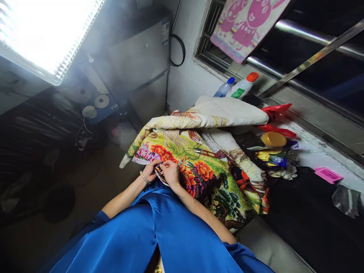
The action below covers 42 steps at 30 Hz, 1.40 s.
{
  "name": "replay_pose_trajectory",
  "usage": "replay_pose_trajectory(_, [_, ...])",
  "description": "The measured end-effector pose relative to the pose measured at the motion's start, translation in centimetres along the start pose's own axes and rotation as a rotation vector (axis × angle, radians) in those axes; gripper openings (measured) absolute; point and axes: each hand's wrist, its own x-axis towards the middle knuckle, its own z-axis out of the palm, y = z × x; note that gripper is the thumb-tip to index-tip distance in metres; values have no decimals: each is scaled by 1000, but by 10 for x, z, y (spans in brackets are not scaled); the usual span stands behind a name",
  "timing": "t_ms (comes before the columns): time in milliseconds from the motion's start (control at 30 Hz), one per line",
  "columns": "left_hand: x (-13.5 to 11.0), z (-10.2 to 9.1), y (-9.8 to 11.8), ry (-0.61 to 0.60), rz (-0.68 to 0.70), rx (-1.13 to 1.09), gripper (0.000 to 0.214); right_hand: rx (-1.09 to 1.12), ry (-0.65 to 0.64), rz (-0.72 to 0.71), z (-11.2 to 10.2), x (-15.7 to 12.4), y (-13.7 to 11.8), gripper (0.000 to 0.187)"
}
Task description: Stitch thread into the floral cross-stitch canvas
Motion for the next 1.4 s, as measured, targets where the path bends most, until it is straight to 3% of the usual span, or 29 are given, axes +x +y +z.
replay_pose_trajectory(433, [3, 4, 3, 26, -50, -11, 25, -141, 64, -210, 1, -4, 3, 14])
replay_pose_trajectory(767, [0, 10, 2, 21, -29, -8, 25, -17, 139, -209, 7, -2, 12, 17])
replay_pose_trajectory(867, [-2, 7, 2, -28, -11, 2, 20, -48, 104, -239, -1, -1, 8, 24])
replay_pose_trajectory(1000, [-3, 0, 0, -57, 54, -19, 13, -282, 178, -411, -20, 8, -6, 30])
replay_pose_trajectory(1133, [-2, -3, -2, -57, 60, -36, 13, -441, -32, -410, -31, 26, -17, 21])
replay_pose_trajectory(1267, [-3, -2, -2, -65, 55, -50, 14, -327, -243, -280, -29, 40, -17, 9])
replay_pose_trajectory(1400, [-3, -1, -1, -43, 57, -54, 16, -237, -312, -213, -25, 47, -18, 9])
